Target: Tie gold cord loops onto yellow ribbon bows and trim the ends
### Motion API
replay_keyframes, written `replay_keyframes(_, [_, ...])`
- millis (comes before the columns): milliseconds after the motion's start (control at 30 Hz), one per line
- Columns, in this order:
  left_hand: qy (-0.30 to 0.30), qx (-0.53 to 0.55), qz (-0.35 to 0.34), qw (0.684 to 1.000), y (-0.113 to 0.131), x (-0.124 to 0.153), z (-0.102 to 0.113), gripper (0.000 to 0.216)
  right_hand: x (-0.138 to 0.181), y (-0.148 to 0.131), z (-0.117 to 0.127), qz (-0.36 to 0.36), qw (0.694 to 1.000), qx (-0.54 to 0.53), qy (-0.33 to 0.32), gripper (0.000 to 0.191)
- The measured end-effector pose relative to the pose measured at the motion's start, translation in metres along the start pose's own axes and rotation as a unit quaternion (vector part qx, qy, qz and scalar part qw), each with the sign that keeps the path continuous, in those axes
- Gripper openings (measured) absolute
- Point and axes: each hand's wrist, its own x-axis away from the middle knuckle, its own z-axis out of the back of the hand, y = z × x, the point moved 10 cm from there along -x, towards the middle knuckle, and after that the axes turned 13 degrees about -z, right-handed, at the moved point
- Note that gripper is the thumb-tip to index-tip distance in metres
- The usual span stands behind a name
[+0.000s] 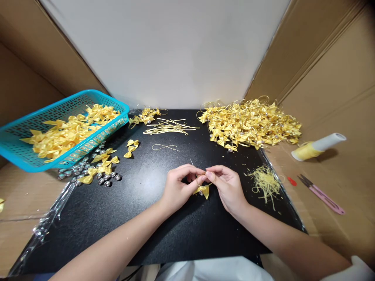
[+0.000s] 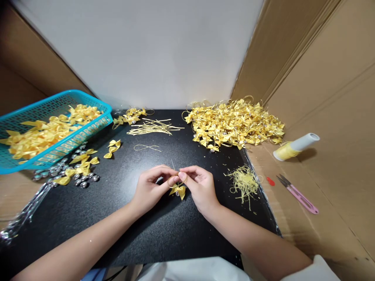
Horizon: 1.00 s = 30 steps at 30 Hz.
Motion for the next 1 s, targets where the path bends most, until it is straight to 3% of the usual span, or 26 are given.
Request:
replay_keyframes(200, [0.016, 0.053, 0.077, 0.995, -0.014, 0.005, -0.002, 0.017, 0.0, 0.001, -0.001, 0.009, 1.0, 0.022, -0.005, 0.019])
replay_keyframes(333, [0.035, 0.061, 0.093, 0.993, -0.019, 0.007, 0.001, 0.018, 0.005, -0.009, -0.002, 0.063, 0.993, 0.102, 0.002, 0.028])
replay_keyframes(433, [0.035, 0.041, 0.071, 0.996, -0.015, 0.005, 0.004, 0.017, 0.014, -0.023, -0.009, 0.138, 0.965, 0.223, 0.01, 0.028])
replay_keyframes(533, [0.026, 0.028, 0.055, 0.998, -0.01, 0.004, 0.004, 0.016, 0.022, -0.035, -0.016, 0.199, 0.934, 0.295, 0.01, 0.012])
replay_keyframes(600, [0.025, 0.025, 0.053, 0.998, -0.008, 0.004, 0.004, 0.017, 0.025, -0.041, -0.018, 0.221, 0.925, 0.309, 0.012, 0.004])
replay_keyframes(700, [0.027, 0.025, 0.053, 0.998, -0.008, 0.004, 0.004, 0.017, 0.026, -0.043, -0.019, 0.23, 0.922, 0.313, 0.011, 0.012])
replay_keyframes(1000, [0.042, 0.076, 0.098, 0.991, -0.019, 0.007, 0.002, 0.02, 0.023, -0.04, -0.015, 0.209, 0.939, 0.274, 0.006, 0.011])
